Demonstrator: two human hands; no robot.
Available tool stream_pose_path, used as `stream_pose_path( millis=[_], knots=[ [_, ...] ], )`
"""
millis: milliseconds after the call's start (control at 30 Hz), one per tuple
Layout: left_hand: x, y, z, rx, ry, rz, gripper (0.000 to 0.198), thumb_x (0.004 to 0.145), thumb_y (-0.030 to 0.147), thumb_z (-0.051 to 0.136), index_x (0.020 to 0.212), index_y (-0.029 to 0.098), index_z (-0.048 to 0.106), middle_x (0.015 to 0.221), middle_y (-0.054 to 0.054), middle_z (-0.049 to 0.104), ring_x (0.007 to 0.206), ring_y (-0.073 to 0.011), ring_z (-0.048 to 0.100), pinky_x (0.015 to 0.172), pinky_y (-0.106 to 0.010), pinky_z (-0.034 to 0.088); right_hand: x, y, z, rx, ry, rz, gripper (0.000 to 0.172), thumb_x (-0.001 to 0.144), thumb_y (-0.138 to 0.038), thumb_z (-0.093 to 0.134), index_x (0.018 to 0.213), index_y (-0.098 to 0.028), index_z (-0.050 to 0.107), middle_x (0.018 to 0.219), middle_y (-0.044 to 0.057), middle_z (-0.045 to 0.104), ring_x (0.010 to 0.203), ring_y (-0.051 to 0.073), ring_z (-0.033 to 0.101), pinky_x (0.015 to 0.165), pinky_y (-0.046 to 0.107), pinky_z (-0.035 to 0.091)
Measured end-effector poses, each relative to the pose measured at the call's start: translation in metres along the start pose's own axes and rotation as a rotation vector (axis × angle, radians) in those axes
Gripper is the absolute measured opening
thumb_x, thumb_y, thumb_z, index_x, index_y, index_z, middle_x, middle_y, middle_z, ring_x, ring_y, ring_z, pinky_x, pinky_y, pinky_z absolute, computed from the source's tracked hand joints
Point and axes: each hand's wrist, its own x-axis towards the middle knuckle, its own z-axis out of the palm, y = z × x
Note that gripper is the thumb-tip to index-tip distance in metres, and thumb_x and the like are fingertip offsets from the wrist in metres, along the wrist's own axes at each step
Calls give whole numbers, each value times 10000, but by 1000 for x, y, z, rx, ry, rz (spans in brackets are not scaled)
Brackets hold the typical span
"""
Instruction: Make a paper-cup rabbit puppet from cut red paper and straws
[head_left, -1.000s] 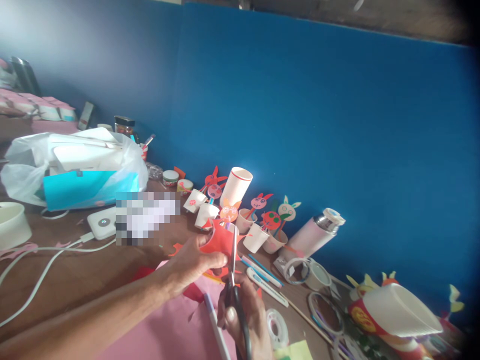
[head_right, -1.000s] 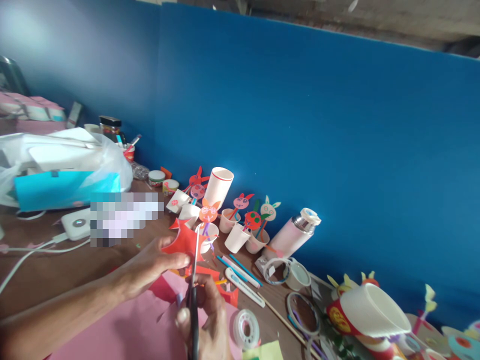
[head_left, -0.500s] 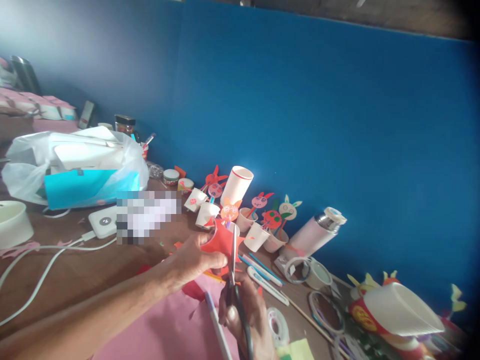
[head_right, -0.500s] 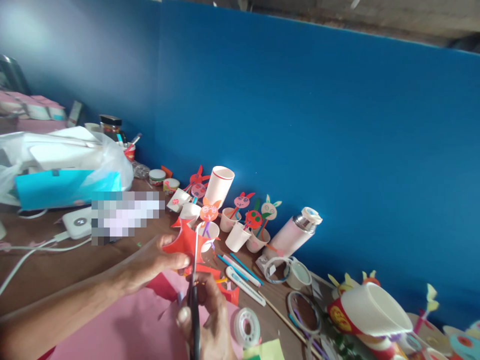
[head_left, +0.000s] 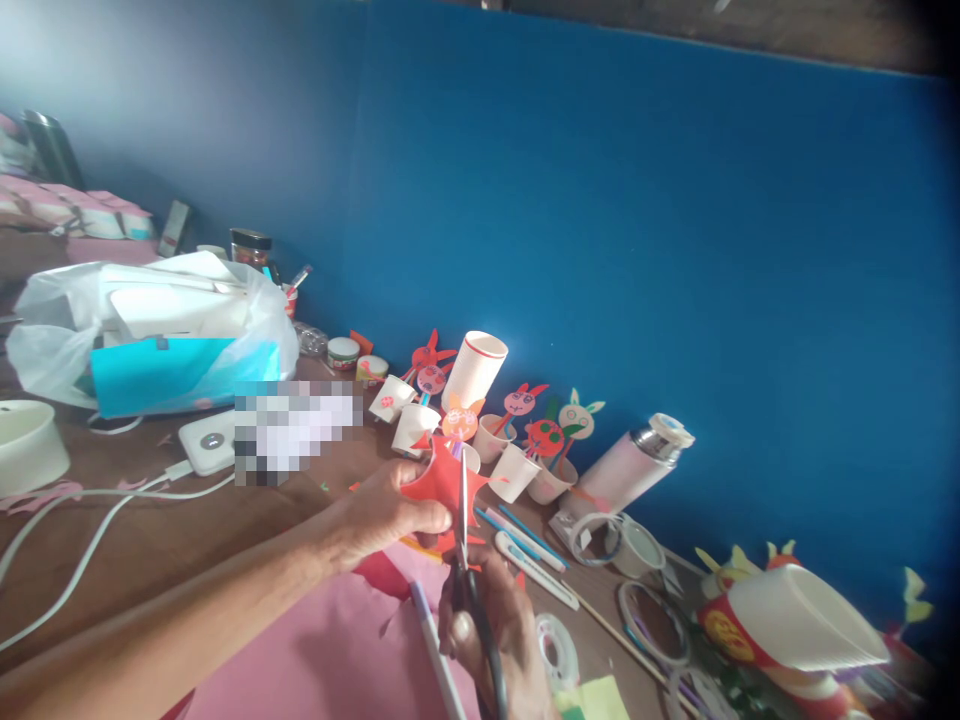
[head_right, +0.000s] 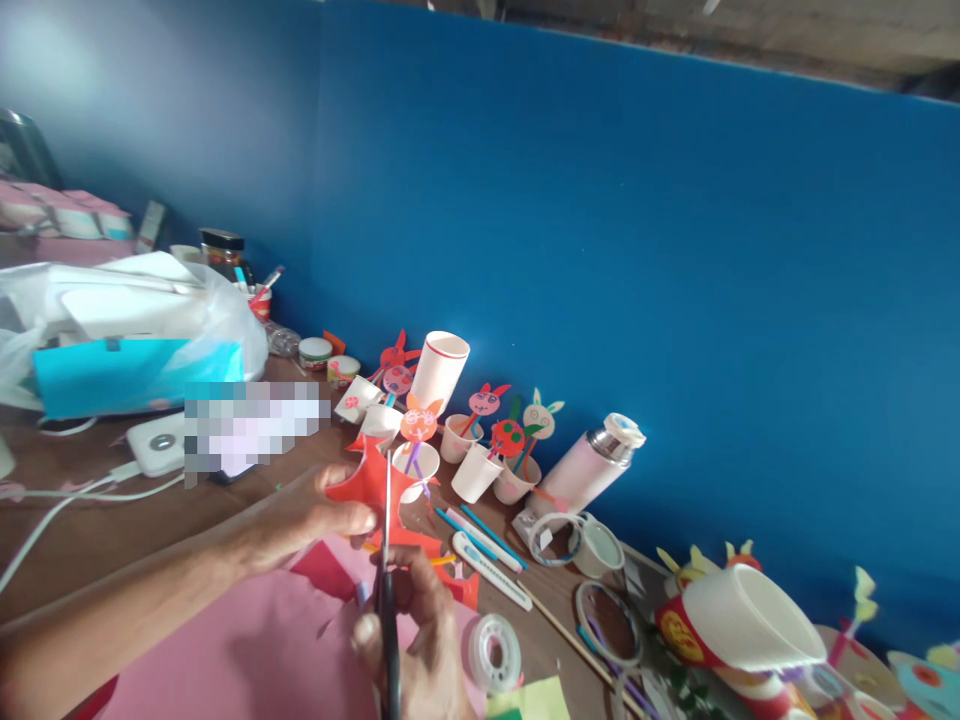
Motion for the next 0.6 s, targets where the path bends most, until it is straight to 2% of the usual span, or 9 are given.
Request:
stream_pose_path(
  millis=[233,367,600],
  knots=[
    [-1,2,1,-87,-117,30,172,616,257,654,685,101,633,511,-25,623,460,-147,566,478,-285,479,0,1,-1,6,21,2,605,634,-579,670,1080,-210,495,636,-3,540,571,166,526,503,253,422],
    [1,0,2,-99,-113,23,287,601,343,706,727,92,646,519,-34,621,504,-162,584,469,-273,475,-1,3,0,-33,69,-4,661,646,-610,636,1133,-193,476,628,2,546,575,177,532,498,261,423],
    [1,-8,8,-140,-76,52,309,598,357,707,747,92,657,575,-35,627,544,-140,574,502,-247,473,-2,-4,3,-34,93,-12,626,674,-597,623,1115,-175,482,697,18,569,615,169,534,540,262,417]
  ],
)
